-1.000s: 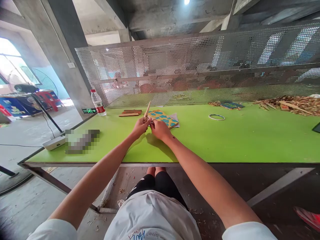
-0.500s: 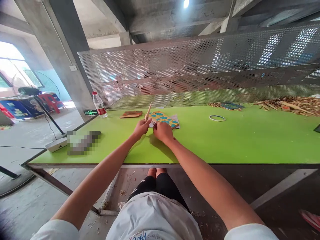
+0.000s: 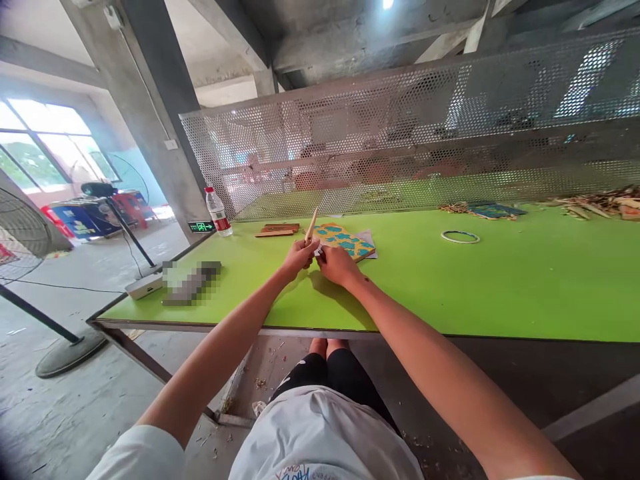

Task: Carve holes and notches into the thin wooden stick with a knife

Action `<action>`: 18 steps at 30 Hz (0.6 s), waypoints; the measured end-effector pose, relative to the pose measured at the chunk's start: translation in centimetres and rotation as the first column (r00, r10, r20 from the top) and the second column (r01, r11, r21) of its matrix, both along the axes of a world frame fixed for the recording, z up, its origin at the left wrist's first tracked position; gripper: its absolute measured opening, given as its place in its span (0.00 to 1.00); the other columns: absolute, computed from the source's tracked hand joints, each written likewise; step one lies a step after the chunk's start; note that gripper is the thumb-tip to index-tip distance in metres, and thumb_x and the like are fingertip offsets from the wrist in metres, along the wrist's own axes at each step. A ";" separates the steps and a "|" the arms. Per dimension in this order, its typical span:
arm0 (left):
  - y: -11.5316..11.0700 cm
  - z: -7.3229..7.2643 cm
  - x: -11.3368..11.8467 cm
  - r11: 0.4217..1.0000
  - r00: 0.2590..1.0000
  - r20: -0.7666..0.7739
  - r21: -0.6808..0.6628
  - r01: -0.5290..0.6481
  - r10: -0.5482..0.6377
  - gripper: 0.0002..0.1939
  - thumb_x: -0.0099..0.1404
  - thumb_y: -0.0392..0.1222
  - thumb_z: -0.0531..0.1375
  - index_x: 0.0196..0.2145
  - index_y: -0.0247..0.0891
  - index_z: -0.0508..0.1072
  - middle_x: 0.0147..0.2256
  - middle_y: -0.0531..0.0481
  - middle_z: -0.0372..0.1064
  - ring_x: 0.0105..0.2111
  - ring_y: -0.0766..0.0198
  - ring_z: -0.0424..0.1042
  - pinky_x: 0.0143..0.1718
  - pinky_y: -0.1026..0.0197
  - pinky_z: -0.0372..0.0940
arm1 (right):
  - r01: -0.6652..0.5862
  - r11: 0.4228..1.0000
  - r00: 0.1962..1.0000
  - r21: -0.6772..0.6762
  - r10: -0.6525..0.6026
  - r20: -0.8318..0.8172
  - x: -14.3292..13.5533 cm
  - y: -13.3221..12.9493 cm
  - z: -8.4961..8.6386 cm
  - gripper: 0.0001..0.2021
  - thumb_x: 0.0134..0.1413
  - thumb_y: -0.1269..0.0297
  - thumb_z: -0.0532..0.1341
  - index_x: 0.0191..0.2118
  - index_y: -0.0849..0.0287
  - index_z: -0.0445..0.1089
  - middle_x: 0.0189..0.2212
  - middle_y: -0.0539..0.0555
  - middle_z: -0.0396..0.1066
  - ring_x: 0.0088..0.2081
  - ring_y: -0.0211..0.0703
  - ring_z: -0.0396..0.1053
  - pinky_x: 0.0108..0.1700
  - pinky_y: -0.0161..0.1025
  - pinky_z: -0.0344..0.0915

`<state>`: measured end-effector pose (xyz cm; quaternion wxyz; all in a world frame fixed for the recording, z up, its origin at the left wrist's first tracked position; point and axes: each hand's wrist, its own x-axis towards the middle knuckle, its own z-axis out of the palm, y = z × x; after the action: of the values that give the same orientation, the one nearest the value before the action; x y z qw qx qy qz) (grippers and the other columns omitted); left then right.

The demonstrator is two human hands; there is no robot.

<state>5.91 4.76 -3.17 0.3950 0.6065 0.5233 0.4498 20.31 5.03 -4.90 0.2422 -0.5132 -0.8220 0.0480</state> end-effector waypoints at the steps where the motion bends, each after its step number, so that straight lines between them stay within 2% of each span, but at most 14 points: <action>1: 0.0 0.0 0.0 1.000 1.000 -0.019 0.013 -0.008 0.009 0.18 0.70 0.46 0.59 0.53 0.35 0.69 0.51 0.42 0.68 0.46 0.56 0.72 0.46 0.48 0.71 | 0.001 1.000 1.000 -0.004 -0.001 0.009 0.0 0.0 0.0 0.16 0.63 0.59 0.60 0.54 0.60 0.68 0.51 0.58 0.70 0.47 0.47 0.72 0.47 0.50 0.71; 8: 0.1 -0.4 -0.1 0.993 0.988 -0.134 0.095 -0.064 0.077 0.18 0.70 0.47 0.59 0.52 0.34 0.70 0.51 0.44 0.69 0.47 0.53 0.72 0.47 0.48 0.70 | 0.111 0.994 0.989 -0.019 -0.108 0.105 -0.1 -0.4 0.1 0.15 0.64 0.59 0.60 0.53 0.59 0.68 0.51 0.58 0.70 0.47 0.47 0.72 0.47 0.49 0.71; 14: 0.5 -0.8 0.1 0.990 0.969 -0.219 0.111 -0.091 0.114 0.18 0.69 0.47 0.59 0.52 0.34 0.70 0.50 0.44 0.69 0.47 0.53 0.72 0.46 0.48 0.70 | 0.262 0.965 0.950 0.035 -0.264 0.167 -0.5 -1.7 0.3 0.17 0.63 0.59 0.60 0.54 0.61 0.67 0.52 0.59 0.69 0.47 0.48 0.71 0.48 0.50 0.71; 18: 0.8 -1.0 0.5 0.989 0.957 -0.257 0.103 -0.109 0.132 0.18 0.70 0.47 0.59 0.52 0.34 0.70 0.50 0.44 0.69 0.46 0.53 0.72 0.46 0.49 0.71 | 0.317 0.946 0.927 0.062 -0.323 0.188 -0.7 -2.2 0.5 0.17 0.63 0.59 0.60 0.54 0.61 0.67 0.51 0.59 0.69 0.47 0.48 0.71 0.48 0.50 0.71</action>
<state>6.44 5.60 -4.12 0.2668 0.6445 0.5869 0.4110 19.64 2.87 -4.41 0.1724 -0.6389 -0.7477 -0.0553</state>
